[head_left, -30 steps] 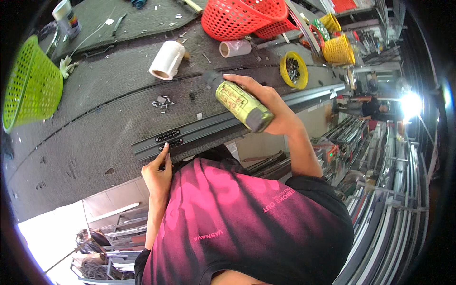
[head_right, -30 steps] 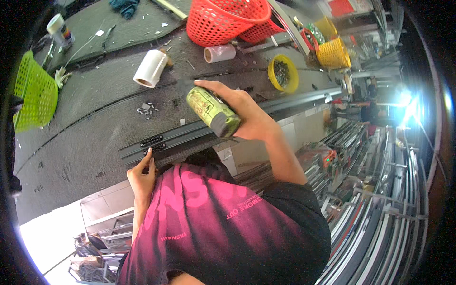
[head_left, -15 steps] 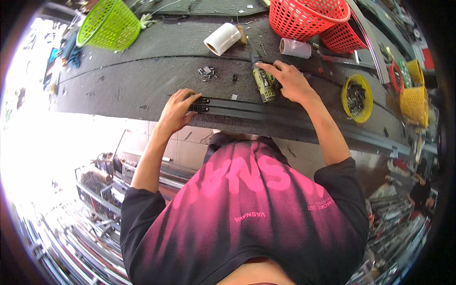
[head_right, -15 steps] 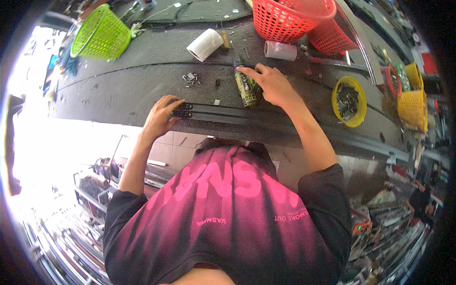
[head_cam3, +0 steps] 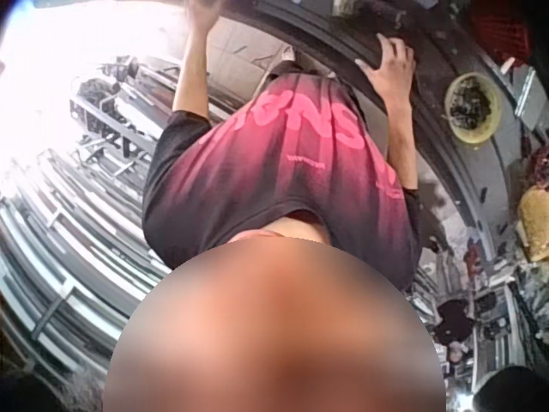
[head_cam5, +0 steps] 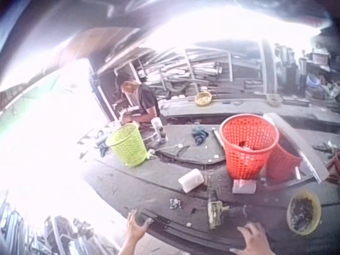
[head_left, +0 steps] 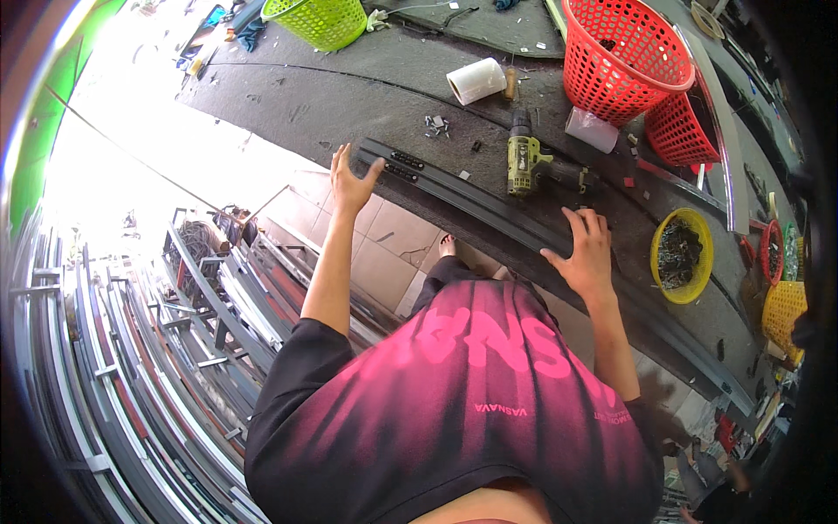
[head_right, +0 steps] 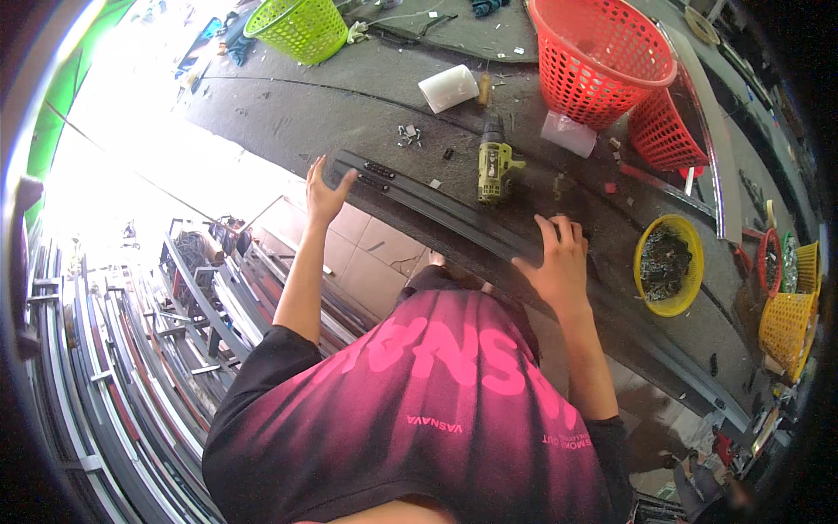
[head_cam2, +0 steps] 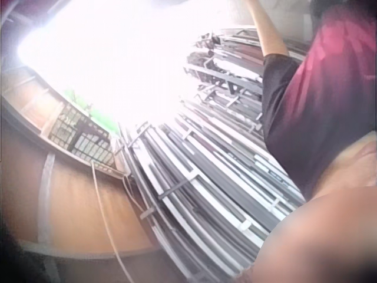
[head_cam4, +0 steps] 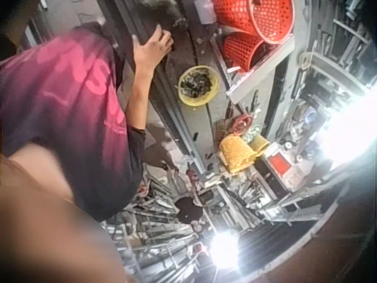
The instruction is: The person assembles a metal frame by placing black plastic brackets onto a long metal bar and securing them with screws using a cordless drill. They repeatedly pick brackets and screws from nearby baskets, align the brackets, and drive screws into the bar.
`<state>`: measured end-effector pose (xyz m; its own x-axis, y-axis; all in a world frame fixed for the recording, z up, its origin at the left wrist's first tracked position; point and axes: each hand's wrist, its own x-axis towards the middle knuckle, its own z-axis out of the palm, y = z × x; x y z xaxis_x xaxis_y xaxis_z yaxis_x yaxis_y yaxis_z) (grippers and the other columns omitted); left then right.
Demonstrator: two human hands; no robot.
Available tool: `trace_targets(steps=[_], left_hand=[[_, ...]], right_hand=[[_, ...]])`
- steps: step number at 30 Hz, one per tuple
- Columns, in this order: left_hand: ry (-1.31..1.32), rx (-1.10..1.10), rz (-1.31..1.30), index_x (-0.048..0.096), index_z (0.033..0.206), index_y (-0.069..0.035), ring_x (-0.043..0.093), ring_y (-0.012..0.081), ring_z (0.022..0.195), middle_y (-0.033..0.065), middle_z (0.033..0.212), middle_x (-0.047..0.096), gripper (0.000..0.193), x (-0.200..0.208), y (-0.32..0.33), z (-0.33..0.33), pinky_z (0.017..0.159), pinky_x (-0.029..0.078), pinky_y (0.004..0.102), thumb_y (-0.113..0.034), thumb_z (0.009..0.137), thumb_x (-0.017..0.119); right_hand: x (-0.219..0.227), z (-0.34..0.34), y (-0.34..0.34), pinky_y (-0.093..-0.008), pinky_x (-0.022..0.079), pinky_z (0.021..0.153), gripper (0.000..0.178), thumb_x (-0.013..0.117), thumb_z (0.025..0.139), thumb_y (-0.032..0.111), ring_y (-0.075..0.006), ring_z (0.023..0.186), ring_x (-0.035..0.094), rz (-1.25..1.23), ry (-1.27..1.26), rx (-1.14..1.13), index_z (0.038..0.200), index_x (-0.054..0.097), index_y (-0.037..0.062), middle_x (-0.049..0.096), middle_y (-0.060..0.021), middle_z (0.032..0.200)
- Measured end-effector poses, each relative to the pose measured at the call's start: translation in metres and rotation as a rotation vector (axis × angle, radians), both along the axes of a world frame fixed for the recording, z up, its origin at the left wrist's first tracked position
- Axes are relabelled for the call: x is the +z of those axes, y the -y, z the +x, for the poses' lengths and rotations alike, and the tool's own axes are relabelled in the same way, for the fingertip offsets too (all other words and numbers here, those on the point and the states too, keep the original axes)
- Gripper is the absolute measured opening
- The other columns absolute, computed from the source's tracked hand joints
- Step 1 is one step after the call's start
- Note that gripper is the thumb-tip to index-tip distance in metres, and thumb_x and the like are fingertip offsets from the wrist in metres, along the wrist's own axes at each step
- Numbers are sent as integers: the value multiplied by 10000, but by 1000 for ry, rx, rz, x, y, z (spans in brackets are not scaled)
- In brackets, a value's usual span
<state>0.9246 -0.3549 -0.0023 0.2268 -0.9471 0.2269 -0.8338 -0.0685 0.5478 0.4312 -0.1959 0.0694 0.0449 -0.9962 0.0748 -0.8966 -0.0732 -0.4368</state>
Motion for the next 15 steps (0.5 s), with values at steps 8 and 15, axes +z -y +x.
trace_targets(steps=[8, 15], left_hand=[[-2, 57, -35, 825, 1383, -96, 546, 420, 1589, 242, 1644, 664, 384, -60, 43, 34, 1350, 386, 528, -330, 1085, 762], [43, 104, -22, 728, 1514, -91, 499, 422, 1625, 224, 1699, 604, 514, -33, 25, -1, 1365, 364, 525, -382, 1093, 776]], right_hand=[[-28, -19, -9, -557, 467, 1158, 697, 1039, 789, 400, -380, 1358, 587, -23, 183, 52, 1364, 775, 108, 662, -87, 1351], [-40, -23, -13, -562, 460, 1143, 677, 1052, 742, 439, -363, 1352, 568, -48, 204, 79, 1281, 807, 111, 634, -66, 1359]])
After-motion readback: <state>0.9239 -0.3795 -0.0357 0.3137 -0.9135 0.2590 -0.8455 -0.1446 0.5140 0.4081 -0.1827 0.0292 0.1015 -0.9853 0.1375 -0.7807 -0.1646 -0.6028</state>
